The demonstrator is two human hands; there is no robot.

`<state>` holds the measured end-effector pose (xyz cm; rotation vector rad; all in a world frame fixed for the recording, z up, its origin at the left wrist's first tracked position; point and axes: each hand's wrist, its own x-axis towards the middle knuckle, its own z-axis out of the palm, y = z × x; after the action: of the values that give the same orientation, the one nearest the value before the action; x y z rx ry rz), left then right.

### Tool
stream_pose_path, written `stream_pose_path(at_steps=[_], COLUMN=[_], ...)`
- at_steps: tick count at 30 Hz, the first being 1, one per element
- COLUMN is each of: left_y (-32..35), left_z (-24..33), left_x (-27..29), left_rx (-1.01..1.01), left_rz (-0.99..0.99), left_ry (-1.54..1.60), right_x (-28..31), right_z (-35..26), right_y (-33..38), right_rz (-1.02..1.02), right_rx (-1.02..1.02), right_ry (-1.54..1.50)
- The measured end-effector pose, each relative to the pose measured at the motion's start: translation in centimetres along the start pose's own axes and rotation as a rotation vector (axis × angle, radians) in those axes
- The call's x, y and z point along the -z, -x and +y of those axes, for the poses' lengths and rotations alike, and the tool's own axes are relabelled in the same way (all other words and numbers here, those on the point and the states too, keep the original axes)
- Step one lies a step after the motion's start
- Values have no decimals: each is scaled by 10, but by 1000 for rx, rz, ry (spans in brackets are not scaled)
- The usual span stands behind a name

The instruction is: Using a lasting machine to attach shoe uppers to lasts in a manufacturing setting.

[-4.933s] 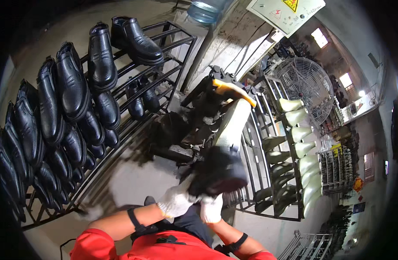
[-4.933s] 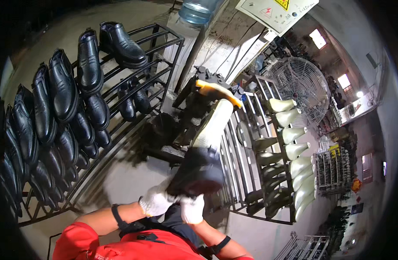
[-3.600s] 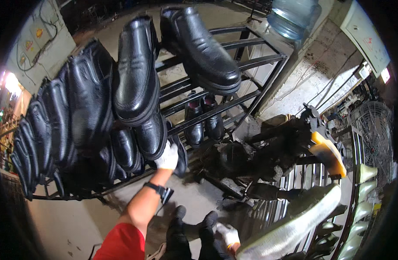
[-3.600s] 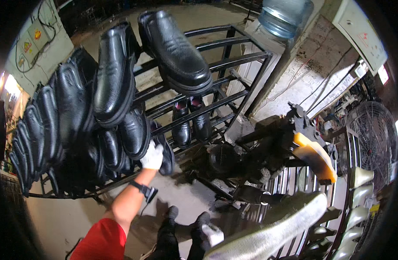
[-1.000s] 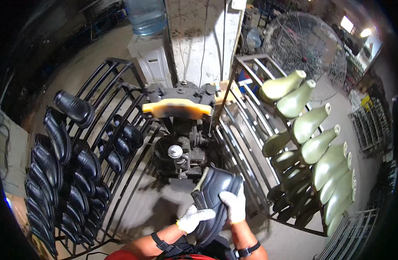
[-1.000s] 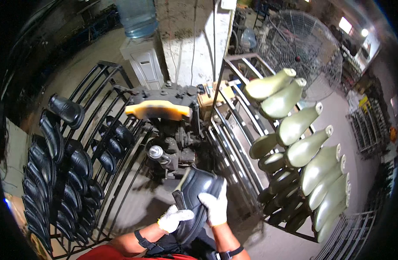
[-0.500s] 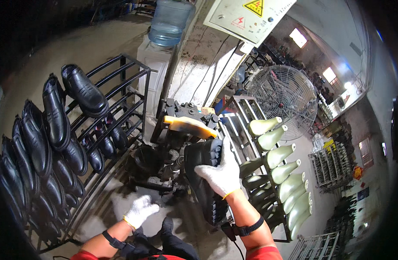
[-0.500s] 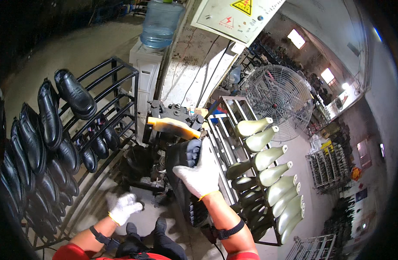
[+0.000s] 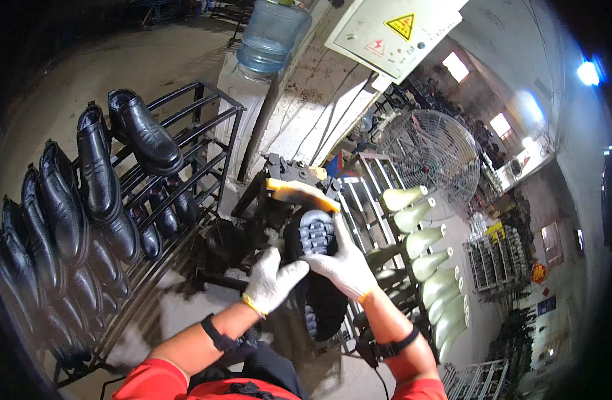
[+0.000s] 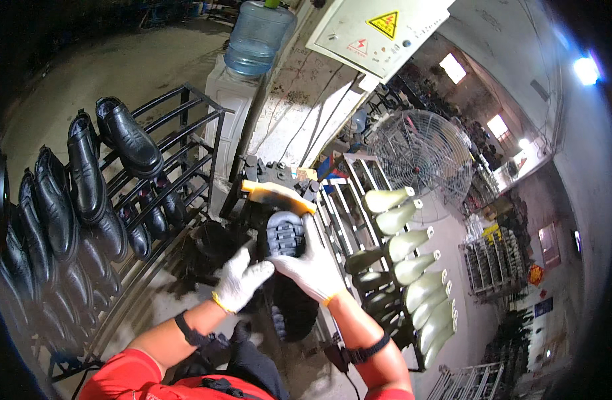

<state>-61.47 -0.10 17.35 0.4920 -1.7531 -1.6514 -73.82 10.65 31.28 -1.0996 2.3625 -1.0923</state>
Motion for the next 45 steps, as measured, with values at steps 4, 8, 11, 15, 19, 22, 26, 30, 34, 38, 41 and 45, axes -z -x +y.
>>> stream_pose_path(at_steps=[4, 8, 11, 15, 19, 22, 26, 30, 34, 38, 41, 45], left_y=[10, 0, 6, 4, 15, 18, 40, 64, 67, 100, 139, 208], left_z=[19, 9, 21, 23, 17, 28, 14, -13, -9, -56, 28, -3], left_x=[-31, -16, -6, -4, -8, -11, -6, -2, -1, 1, 29, 89], left_rx=[70, 276, 299, 362, 398, 371, 309, 356, 325, 365, 267, 273], left_rz=[24, -105, -165, -206, -203, -142, -170, -230, -349, -289, -319, -682], left_ry=[278, 500, 464, 418, 496, 656, 407, 282, 199, 239, -96, -219], right_x=[-14, -29, -31, -29, -22, -36, -48, -67, -81, -92, -118, -156], right_z=[54, 39, 33, 39, 43, 51, 49, 62, 75, 55, 67, 69], right_y=[23, 19, 22, 22, 29, 57, 81, 102, 111, 130, 191, 271], right_rz=[-189, -126, -80, -94, -145, -86, -8, 82, 222, 243, 325, 34], right_rx=[-456, -438, -496, -470, -461, -461, -456, -373, -315, -246, -347, -338], right_ry=[-918, -997, -1052, -1068, -1017, -1084, -1075, -1021, -922, -870, -758, -359])
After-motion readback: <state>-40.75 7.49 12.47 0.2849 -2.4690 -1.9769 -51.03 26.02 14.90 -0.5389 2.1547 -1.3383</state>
